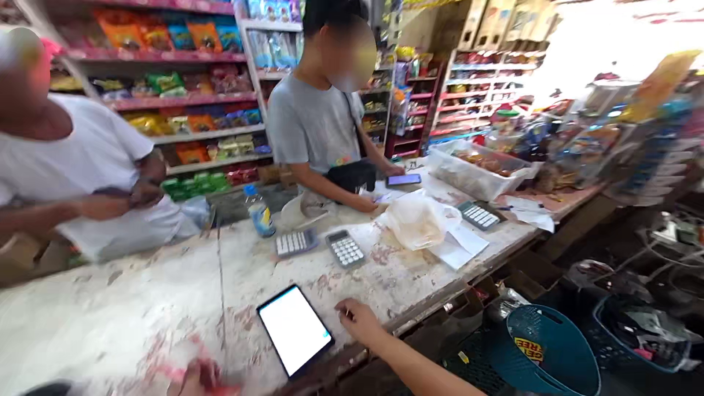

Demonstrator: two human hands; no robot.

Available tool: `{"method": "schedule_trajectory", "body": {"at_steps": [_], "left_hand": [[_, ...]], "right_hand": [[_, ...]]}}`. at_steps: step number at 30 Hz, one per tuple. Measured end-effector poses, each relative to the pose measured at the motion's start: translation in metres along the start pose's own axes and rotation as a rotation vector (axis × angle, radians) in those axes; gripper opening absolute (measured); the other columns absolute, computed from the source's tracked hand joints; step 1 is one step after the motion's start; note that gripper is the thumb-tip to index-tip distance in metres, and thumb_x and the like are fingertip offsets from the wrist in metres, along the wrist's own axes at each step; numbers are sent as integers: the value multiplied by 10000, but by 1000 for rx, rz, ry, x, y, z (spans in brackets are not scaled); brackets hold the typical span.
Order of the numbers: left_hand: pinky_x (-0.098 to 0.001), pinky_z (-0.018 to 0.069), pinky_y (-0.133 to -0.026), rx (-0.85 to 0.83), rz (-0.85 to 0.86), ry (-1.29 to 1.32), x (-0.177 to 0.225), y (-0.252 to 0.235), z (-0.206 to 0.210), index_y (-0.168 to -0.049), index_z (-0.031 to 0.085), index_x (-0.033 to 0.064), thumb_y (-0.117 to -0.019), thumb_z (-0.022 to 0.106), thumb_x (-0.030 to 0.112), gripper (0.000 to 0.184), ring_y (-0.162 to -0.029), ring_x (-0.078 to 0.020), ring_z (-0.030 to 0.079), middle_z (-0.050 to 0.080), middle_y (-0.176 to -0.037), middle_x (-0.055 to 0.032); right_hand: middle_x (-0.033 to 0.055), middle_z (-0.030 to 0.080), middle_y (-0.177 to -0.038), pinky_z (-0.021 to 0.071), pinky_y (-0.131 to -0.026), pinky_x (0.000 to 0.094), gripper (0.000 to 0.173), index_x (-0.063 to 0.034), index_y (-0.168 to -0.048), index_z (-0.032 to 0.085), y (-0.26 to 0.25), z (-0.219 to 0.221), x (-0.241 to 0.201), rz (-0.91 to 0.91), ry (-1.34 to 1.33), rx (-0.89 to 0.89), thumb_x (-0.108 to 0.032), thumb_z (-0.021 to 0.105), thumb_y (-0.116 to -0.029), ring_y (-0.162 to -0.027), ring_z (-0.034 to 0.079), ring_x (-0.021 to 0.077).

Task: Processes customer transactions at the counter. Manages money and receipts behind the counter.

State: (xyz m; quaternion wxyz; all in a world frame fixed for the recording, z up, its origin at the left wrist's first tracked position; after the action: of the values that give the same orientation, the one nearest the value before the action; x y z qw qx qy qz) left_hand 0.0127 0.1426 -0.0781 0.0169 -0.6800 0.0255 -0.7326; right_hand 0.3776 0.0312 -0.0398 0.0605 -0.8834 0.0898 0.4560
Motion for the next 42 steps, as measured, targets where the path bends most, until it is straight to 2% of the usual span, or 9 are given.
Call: {"method": "schedule_trajectory", "body": {"at_steps": [4, 9, 12, 17, 21, 25, 30, 36, 42], "left_hand": [[-239, 575, -660, 38, 72, -134, 3, 10, 0, -1064, 591, -57, -1092, 385, 216, 343, -631, -19, 609, 616, -737, 41], [-214, 530, -576, 13, 28, -52, 5, 7, 0, -971, 562, 40, -1100, 333, 171, 294, -566, -25, 566, 584, -680, 73], [-211, 531, -564, 17, 41, -17, 3, 6, -1, -951, 564, 50, -1096, 337, 160, 291, -556, -30, 573, 597, -674, 65], [-251, 556, -632, 173, 182, -108, -3, 13, -7, -1025, 579, 11, -1084, 395, 227, 290, -600, -34, 587, 580, -703, 49], [-297, 574, -681, 191, 142, -85, -6, 13, -9, -1113, 577, 9, -1101, 369, 266, 332, -662, -65, 612, 599, -770, 13], [-354, 598, -737, 139, 74, 18, -5, 11, -11, -1187, 538, 5, -1105, 270, 273, 388, -737, -113, 661, 657, -862, -28], [-411, 627, -832, 164, -10, 120, -4, 6, -14, -1295, 506, -5, -1071, 506, 148, 271, -878, -208, 744, 737, -1028, -111], [-356, 610, -872, 173, 7, 97, 0, 7, -13, -1307, 511, 42, -944, 727, 90, 425, -919, -118, 716, 709, -1059, -36], [-340, 617, -857, 199, 8, 165, 3, 5, -10, -1302, 490, 7, -907, 727, -20, 462, -919, -121, 719, 708, -1044, -57]], "right_hand": [[167, 704, -1068, 543, -826, 325, 311, 53, -1250, 654, 5, 4, -31, -45, -94, -32, -96, 513, -1015, -879, 658, 169], [58, 731, -945, 548, -773, 221, 263, 42, -1178, 677, 8, 26, -41, -150, -168, 7, -91, 526, -1008, -818, 663, 34], [65, 756, -1022, 558, -803, 249, 286, 12, -1208, 680, 11, 37, -42, -187, -100, -54, -99, 490, -1027, -878, 691, 59], [114, 745, -1175, 549, -972, 406, 318, 3, -1263, 676, 9, 45, -46, -219, 10, -144, -107, 468, -1050, -1099, 701, 200], [117, 740, -1189, 550, -943, 414, 342, -3, -1301, 653, 12, 51, -45, -195, 25, -151, -107, 483, -1024, -1089, 698, 209], [89, 738, -1206, 553, -849, 342, 389, -19, -1316, 651, 22, 56, -43, -160, 40, -162, -88, 465, -982, -980, 697, 149], [85, 744, -1170, 551, -785, 287, 361, -15, -1281, 669, 32, 51, -34, -156, 15, -124, -92, 487, -979, -902, 686, 101], [76, 739, -1176, 537, -750, 301, 360, -23, -1304, 655, 27, 51, -35, -130, 49, -135, -104, 495, -991, -850, 665, 105], [79, 672, -1368, 481, -1032, 503, 497, -34, -1445, 559, 21, 76, -57, -222, 276, -287, -20, 468, -956, -1256, 602, 324]]}}
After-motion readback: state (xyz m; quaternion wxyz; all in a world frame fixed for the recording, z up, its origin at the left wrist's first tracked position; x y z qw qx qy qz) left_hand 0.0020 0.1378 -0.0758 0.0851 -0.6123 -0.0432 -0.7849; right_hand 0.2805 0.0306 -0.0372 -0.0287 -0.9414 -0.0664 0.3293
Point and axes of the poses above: each hand's wrist, its own y-axis away from the middle knuckle, its own z-axis out of the palm, x = y × z, the point moved 5 cm from there along -y, towards the middle knuckle
